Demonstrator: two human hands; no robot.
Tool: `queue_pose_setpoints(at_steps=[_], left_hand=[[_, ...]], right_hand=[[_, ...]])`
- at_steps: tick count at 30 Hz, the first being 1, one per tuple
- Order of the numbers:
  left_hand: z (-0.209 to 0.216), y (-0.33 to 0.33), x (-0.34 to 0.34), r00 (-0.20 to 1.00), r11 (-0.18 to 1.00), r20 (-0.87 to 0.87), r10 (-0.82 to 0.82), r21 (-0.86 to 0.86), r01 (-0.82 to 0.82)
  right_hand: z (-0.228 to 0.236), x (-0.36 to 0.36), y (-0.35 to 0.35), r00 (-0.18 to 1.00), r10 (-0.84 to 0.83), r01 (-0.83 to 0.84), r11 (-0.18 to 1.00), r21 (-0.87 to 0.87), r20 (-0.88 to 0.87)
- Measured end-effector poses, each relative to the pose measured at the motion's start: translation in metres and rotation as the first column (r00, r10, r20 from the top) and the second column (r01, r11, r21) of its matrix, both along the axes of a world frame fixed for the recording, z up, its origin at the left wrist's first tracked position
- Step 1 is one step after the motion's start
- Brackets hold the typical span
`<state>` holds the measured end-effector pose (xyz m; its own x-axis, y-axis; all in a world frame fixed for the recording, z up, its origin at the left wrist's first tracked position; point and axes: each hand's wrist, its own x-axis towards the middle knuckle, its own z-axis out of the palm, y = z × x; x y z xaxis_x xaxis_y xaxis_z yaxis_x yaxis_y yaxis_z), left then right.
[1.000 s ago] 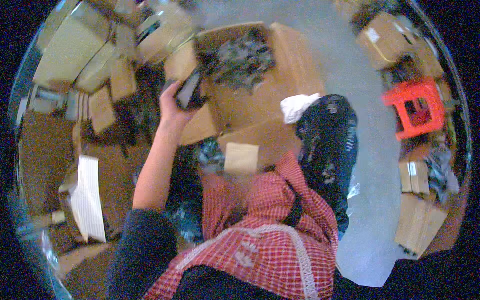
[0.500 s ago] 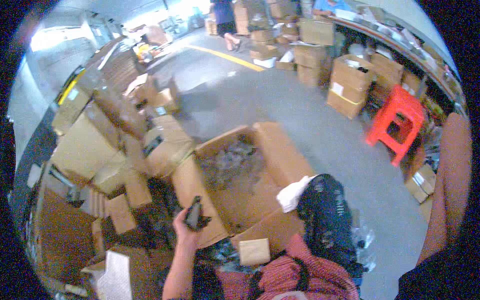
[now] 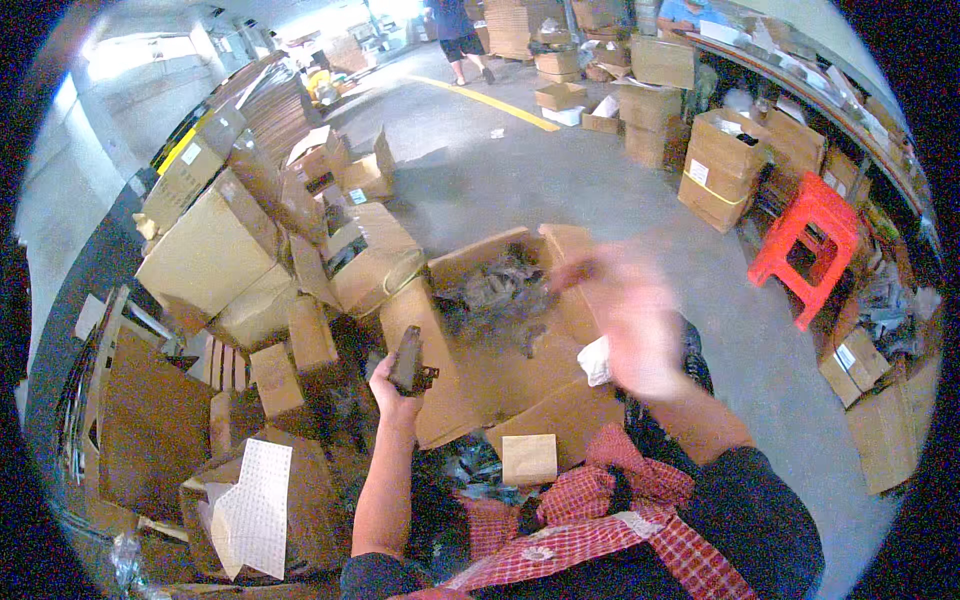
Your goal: The person picks up black plastic brackets, wipes each one with a white cloth, and places it into a clear plastic bag. They repeat this for multiple items while sitting on the floor surrounded by boxes.
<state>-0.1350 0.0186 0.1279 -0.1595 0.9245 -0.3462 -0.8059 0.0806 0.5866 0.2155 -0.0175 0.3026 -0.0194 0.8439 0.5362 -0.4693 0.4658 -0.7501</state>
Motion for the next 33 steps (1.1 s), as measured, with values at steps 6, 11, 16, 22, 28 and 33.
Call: queue_pose_setpoints(at_steps=[6, 11, 16, 22, 28, 33], left_hand=[[0.013, 0.016, 0.026, 0.998, 1.000, 0.060, -0.022, 0.014, 0.021], [0.010, 0.006, 0.011, 0.998, 1.000, 0.063, 0.021, -0.005, -0.021], [-0.004, 0.025, 0.019, 0.992, 0.999, -0.126, 0.026, 0.032, -0.022], [-0.009, 0.019, -0.006, 0.999, 0.997, -0.030, 0.034, -0.071, -0.036], [0.016, 0.018, -0.002, 0.998, 0.999, -0.046, 0.032, 0.000, -0.032], [0.002, 0.036, 0.001, 1.000, 0.999, -0.015, -0.019, 0.034, 0.019]], right_hand=[[-0.282, -0.042, 0.035, -0.430, 0.229, -0.188, 0.923, -0.335, 0.873], [-0.324, -0.061, -0.012, -0.563, -0.253, -0.396, 0.918, 0.012, 0.787], [-0.399, -0.026, 0.061, -0.523, -0.135, -0.322, 0.946, -0.049, 0.842], [-0.358, -0.059, 0.082, -0.205, 0.212, -0.103, 0.966, -0.236, 0.955], [-0.244, -0.065, 0.163, 0.315, 0.134, -0.098, 0.989, -0.108, 0.939], [-0.286, -0.054, 0.135, -0.203, -0.058, -0.366, 0.930, -0.020, 0.978]])
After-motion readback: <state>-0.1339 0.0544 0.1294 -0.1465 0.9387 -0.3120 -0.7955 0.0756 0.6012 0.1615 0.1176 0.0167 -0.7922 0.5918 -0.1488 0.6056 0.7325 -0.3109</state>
